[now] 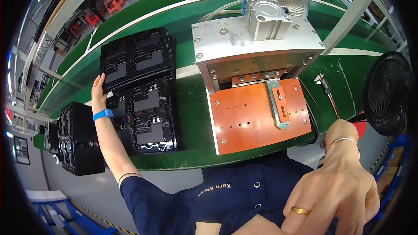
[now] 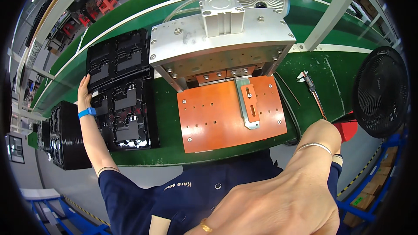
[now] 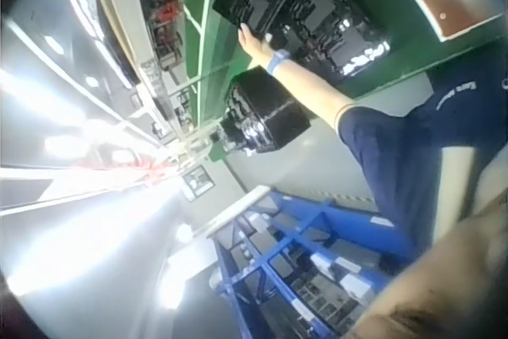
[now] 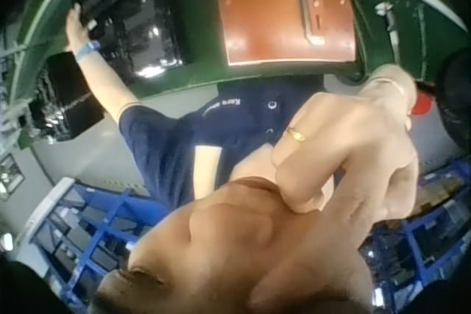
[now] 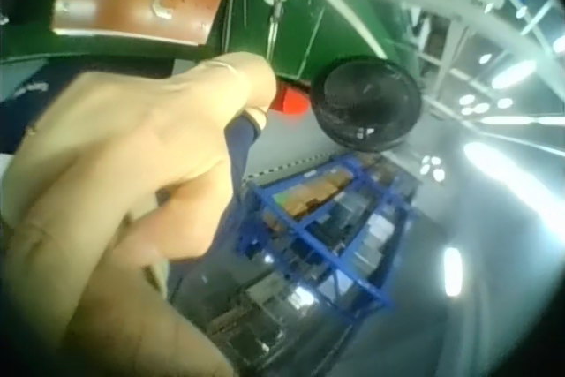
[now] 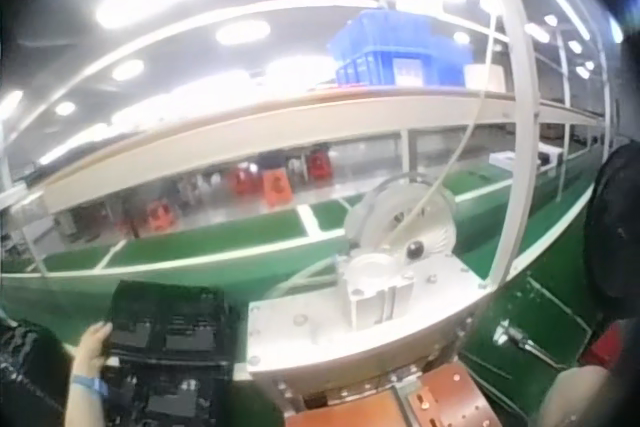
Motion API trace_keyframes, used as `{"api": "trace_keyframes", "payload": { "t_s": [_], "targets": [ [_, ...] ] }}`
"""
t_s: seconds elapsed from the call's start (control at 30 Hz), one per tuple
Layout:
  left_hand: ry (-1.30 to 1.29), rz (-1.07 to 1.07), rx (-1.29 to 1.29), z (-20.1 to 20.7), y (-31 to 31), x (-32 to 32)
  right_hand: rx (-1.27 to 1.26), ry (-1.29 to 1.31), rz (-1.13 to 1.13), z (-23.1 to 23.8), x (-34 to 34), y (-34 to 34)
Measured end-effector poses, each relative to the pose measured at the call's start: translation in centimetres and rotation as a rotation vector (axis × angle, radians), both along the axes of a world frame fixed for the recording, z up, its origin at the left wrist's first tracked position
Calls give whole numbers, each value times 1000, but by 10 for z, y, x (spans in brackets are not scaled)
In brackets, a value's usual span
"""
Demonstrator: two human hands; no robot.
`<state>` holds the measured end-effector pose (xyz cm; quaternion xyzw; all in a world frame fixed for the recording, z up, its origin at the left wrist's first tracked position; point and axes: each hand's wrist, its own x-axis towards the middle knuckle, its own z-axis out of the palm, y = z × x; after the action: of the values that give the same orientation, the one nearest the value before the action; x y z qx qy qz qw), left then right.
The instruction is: The person repeatedly picks small black rectangular components from a tray, places them into a press fixture, and operates the press. They then remove the pressed components and return them to the tray. The person also handles a roll of white tape, tearing off a piece and folding it.
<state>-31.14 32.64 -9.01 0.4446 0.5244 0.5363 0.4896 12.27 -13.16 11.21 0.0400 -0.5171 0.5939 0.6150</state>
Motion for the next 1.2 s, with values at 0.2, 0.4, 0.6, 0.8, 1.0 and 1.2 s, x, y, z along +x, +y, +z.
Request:
{"api": "trace_keyframes", "payload": {
  "t_s": [0.2, 0.4, 0.6, 0.8, 1.0, 1.2],
  "targets": [
    [431, 15, 82, -25, 27, -4, 83, -15, 67, -14, 2, -1],
    [1225, -162, -105, -48, 63, -19, 47, -18, 62, -8, 4, 5],
    [1188, -237, -66, -51, 62, -15, 80, -24, 101, 1, 9, 11],
    [1513, -117, -32, -17, 16, 20, 74, -12, 135, 10, 9, 11],
    [1571, 48, 218, 20, -20, 25, 91, -69, 257, 9, 20, 17],
    [1293, -77, 368, 62, -89, 12, 178, -290, 462, -18, 46, 38]
  ]
}}
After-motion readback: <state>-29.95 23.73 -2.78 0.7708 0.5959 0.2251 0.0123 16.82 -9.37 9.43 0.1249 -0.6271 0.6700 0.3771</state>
